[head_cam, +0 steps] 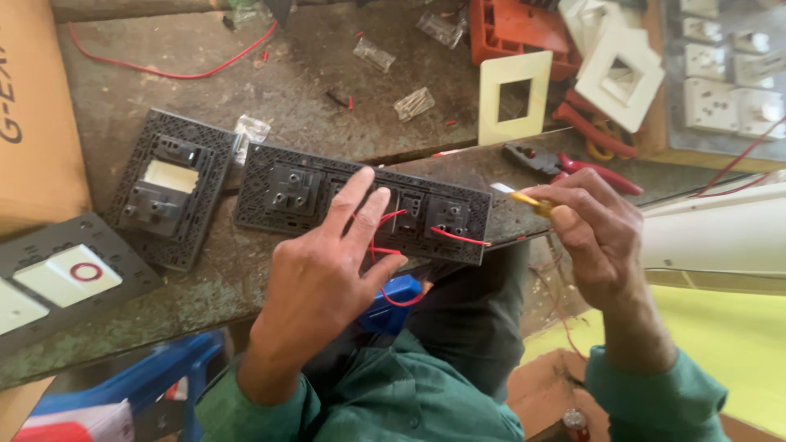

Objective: The person strips the insulation from red electrical wires using pliers and twists the exposed ends. They then insert the wires into the terminals of a black multi-gang switch plate and secure them with a screwdriver. The process is repeated for multiple switches on the plate.

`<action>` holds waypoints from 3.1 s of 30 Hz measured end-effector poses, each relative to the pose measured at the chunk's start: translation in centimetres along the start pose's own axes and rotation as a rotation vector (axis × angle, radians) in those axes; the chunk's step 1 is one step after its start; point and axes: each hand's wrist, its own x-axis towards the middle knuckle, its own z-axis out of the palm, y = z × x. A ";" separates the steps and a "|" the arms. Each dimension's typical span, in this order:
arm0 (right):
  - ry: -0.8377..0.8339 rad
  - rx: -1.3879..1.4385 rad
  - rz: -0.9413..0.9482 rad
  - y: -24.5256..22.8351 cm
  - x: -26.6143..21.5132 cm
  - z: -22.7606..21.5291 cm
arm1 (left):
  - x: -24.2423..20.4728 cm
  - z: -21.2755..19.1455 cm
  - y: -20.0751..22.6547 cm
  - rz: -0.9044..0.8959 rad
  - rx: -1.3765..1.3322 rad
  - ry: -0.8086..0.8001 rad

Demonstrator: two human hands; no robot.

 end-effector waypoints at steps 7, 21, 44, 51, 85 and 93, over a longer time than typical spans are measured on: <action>0.045 0.231 -0.059 -1.7 2.3 0.6 | -0.7 1.2 -1.0 0.021 0.064 -0.011; -0.014 -0.050 -0.380 -4.2 7.3 1.4 | -1.6 3.0 -0.8 0.016 0.105 0.076; -0.605 -0.177 -0.543 -6.5 11.2 0.5 | -1.6 2.9 -1.4 0.039 0.078 0.076; -0.635 -0.041 -0.710 -8.1 12.8 0.3 | -1.5 2.7 -1.2 0.043 0.075 0.079; -0.774 -0.244 -0.615 -8.8 12.7 0.1 | -1.5 2.8 -0.7 0.040 0.077 0.111; -0.660 -0.238 -0.655 -8.1 12.2 0.0 | -1.5 2.8 -0.5 0.028 0.058 0.107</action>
